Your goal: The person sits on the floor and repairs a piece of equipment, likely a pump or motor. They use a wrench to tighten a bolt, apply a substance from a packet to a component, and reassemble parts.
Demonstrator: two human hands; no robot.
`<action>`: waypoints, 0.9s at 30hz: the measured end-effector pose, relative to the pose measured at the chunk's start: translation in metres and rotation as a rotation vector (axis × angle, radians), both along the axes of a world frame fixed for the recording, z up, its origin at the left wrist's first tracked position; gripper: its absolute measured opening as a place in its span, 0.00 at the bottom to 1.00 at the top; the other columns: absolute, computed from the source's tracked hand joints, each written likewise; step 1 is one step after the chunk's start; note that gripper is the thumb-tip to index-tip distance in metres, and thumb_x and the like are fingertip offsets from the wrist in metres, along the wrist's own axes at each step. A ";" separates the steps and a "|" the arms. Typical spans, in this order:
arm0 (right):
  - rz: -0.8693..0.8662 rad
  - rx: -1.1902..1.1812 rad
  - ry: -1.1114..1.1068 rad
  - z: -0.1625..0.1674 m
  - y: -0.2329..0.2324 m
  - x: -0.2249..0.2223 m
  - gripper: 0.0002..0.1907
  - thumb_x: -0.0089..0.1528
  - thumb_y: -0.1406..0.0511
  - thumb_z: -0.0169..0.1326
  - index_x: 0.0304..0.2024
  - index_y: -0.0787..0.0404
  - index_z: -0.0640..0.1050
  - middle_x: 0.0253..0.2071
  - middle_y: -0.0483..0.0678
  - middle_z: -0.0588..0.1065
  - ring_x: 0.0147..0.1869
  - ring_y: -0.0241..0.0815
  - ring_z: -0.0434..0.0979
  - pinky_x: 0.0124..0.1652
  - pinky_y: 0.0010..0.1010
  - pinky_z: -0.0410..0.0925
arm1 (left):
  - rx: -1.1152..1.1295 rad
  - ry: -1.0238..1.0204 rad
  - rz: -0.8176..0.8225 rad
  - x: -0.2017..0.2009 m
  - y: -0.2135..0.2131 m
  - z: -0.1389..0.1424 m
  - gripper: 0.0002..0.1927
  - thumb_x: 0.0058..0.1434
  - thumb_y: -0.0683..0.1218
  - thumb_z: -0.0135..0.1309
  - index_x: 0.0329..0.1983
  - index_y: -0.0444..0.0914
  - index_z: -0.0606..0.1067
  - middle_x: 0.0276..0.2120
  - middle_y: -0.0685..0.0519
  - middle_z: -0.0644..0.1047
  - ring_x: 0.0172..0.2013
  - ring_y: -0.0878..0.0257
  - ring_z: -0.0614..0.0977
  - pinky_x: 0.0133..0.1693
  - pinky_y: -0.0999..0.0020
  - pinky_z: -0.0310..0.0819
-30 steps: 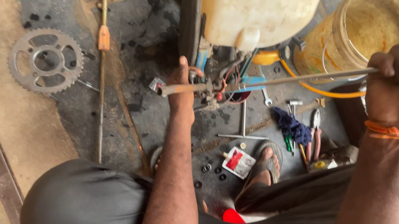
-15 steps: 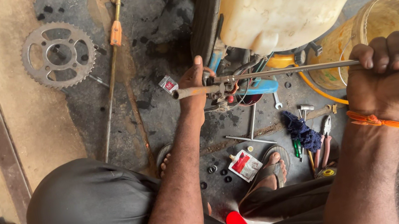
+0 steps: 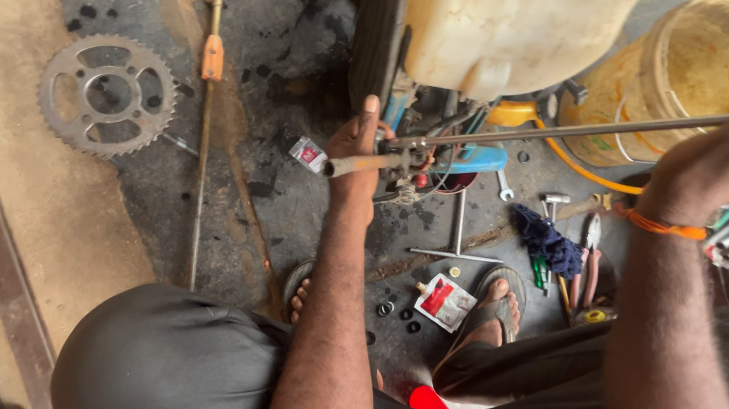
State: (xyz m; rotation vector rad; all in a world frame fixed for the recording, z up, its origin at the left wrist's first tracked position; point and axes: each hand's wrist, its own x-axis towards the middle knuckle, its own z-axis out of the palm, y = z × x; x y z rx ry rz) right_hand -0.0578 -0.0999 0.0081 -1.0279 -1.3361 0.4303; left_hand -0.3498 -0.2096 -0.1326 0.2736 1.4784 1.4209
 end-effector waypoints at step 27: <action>0.119 -0.163 -0.904 0.069 -0.029 0.050 0.29 0.78 0.51 0.33 0.43 0.67 0.76 0.38 0.57 0.75 0.39 0.55 0.73 0.41 0.45 0.67 | 0.125 0.170 -0.024 -0.009 -0.002 0.001 0.35 0.62 0.72 0.51 0.21 0.37 0.77 0.20 0.56 0.77 0.22 0.67 0.77 0.27 0.70 0.70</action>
